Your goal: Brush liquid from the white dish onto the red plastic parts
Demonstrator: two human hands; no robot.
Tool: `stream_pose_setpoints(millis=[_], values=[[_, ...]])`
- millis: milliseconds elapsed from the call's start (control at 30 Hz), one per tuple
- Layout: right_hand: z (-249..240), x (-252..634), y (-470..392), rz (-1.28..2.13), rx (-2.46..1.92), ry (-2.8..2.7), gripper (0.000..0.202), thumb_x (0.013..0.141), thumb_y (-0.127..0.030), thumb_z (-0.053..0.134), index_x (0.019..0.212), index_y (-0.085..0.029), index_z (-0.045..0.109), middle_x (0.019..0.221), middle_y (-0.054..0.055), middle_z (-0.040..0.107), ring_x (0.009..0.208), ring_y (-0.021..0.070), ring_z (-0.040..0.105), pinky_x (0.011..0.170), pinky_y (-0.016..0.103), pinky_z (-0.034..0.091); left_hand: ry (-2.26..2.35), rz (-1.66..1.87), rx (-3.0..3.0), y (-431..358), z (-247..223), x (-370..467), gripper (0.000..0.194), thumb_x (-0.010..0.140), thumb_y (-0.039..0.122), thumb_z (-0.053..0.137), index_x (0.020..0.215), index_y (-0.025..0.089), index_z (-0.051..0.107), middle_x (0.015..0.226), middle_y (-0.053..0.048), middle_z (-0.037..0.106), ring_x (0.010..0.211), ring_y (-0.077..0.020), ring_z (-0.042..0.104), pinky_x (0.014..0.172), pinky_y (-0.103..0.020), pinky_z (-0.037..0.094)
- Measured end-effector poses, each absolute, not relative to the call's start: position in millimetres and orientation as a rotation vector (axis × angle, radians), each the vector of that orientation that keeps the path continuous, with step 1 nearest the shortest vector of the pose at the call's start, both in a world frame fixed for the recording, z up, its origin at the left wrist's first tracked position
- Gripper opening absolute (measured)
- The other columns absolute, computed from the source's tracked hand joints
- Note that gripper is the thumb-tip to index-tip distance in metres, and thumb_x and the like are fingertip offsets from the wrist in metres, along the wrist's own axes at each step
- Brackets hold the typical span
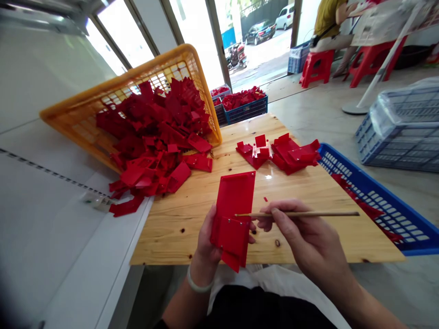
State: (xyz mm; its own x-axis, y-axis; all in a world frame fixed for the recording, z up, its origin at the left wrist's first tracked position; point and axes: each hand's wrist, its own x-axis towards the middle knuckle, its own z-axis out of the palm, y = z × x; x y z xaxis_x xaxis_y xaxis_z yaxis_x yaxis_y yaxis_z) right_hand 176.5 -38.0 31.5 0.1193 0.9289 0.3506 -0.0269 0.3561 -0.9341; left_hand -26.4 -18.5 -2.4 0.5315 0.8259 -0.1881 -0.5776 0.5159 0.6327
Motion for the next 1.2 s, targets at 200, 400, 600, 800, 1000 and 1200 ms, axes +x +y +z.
stream_pose_setpoints(millis=[200,400,600,800,1000,1200], values=[[39.9,176.0,-48.0,0.884,-1.056,-1.219,0.017,0.107,-0.040,0.068,0.108,-0.026,0.076,0.100,0.006,0.080,0.081,0.0218,0.076,0.076,0.035,0.068,0.488,0.885,0.516,-18.1,-7.5,-28.7,0.082,0.095,0.078,0.055,0.132,0.007,0.074,0.111,-0.023,0.081,0.091,-0.0337,0.080,0.087,-0.040,0.059],[42.1,176.7,-47.0,0.902,-1.058,-1.235,0.015,0.107,-0.041,0.067,0.108,-0.029,0.075,0.099,0.002,0.080,0.082,0.0201,0.076,0.078,0.033,0.067,0.432,0.888,0.493,-16.9,-3.5,-24.2,0.075,0.091,0.075,0.065,0.122,0.008,0.078,0.111,-0.022,0.082,0.096,-0.0330,0.079,0.089,-0.039,0.059],[44.3,174.7,-43.1,0.879,-1.085,-1.204,0.016,0.106,-0.044,0.068,0.106,-0.029,0.074,0.097,0.002,0.079,0.080,0.0213,0.077,0.077,0.035,0.067,0.450,0.865,0.497,-15.0,-6.4,-26.6,0.085,0.094,0.078,0.056,0.128,0.003,0.076,0.118,-0.025,0.080,0.091,-0.0323,0.079,0.091,-0.040,0.057],[41.4,180.1,-33.5,0.893,-1.049,-1.223,0.026,0.104,-0.051,0.071,0.103,-0.025,0.076,0.091,0.003,0.079,0.077,0.0199,0.076,0.074,0.030,0.066,0.493,0.897,0.489,-10.4,-4.8,-21.9,0.083,0.101,0.074,0.046,0.136,0.004,0.073,0.116,-0.025,0.080,0.099,-0.0362,0.078,0.095,-0.046,0.057],[27.5,198.9,-14.3,0.852,-0.965,-1.345,0.025,0.104,-0.049,0.071,0.101,-0.024,0.078,0.087,0.004,0.080,0.074,0.0187,0.077,0.067,0.025,0.066,0.450,0.909,0.491,-3.5,-7.8,-13.6,0.076,0.101,0.071,0.052,0.123,0.003,0.078,0.121,-0.025,0.079,0.098,-0.0341,0.078,0.091,-0.045,0.060],[12.7,221.2,-3.3,0.741,-0.997,-1.261,0.030,0.102,-0.050,0.072,0.104,-0.021,0.076,0.090,0.007,0.081,0.077,0.0218,0.080,0.069,0.028,0.067,0.597,0.929,0.568,24.6,-15.8,-2.8,0.074,0.106,0.065,0.041,0.126,0.002,0.074,0.122,-0.028,0.078,0.104,-0.0355,0.078,0.094,-0.046,0.060]])
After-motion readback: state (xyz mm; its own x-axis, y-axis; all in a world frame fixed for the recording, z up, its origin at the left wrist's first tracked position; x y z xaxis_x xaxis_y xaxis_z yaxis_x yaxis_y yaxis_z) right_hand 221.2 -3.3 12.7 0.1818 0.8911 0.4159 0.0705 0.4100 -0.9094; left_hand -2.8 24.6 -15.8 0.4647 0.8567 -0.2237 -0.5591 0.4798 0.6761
